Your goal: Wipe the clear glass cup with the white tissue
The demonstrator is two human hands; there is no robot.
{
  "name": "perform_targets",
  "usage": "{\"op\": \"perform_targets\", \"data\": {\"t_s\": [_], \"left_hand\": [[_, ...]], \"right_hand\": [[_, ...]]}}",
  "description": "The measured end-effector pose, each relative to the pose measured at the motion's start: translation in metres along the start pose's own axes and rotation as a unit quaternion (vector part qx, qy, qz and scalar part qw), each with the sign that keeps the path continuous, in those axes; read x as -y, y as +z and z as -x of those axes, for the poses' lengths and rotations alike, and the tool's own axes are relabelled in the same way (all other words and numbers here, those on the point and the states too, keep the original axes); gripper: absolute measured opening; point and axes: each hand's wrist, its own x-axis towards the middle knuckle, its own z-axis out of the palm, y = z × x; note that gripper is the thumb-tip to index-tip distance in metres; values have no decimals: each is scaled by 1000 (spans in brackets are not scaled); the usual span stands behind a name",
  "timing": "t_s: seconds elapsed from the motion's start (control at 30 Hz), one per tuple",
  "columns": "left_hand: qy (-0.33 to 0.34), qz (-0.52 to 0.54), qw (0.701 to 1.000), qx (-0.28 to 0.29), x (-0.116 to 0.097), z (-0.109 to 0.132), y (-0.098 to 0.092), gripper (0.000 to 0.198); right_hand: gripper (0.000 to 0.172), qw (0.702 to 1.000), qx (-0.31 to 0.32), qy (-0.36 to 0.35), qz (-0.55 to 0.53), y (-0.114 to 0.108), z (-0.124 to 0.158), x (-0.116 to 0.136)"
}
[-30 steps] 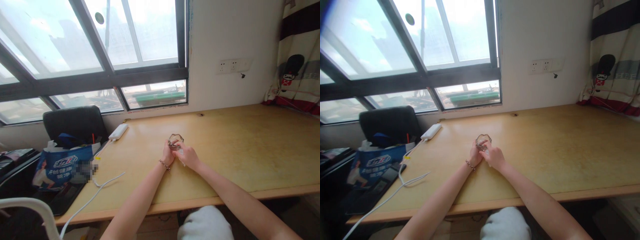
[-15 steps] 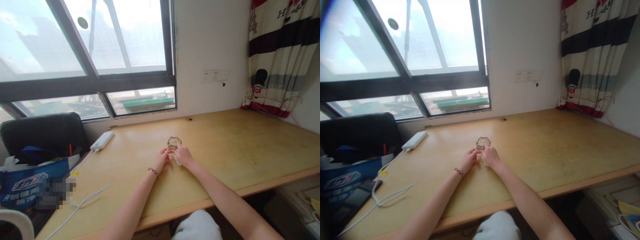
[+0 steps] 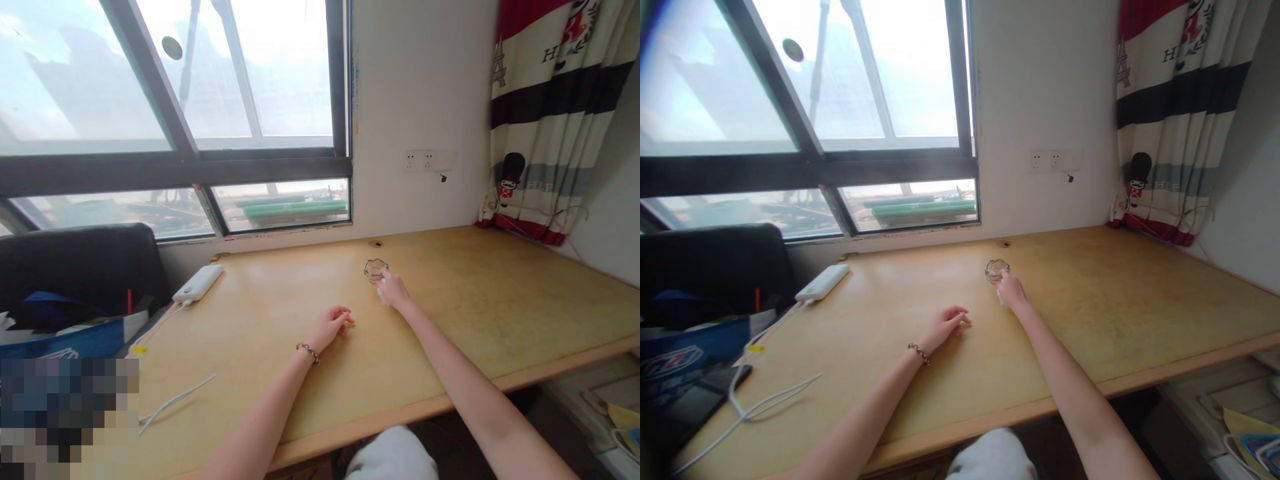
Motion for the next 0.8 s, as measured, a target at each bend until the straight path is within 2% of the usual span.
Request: {"op": "perform_targets", "data": {"t_s": [0.2, 0.37, 0.5, 0.8], "left_hand": [[23, -32, 999, 7, 0, 1, 0, 29], [23, -45, 999, 2, -5, 4, 1, 28], [21, -55, 998, 1, -7, 5, 1, 28], [21, -54, 998, 3, -2, 3, 0, 28]], "right_hand": [[20, 998, -8, 46, 49, -34, -54, -62], [18, 994, -10, 86, 68, -54, -78, -98], [15, 992, -14, 102, 70, -59, -83, -119], [17, 991, -17, 119, 60, -52, -95, -156]]}}
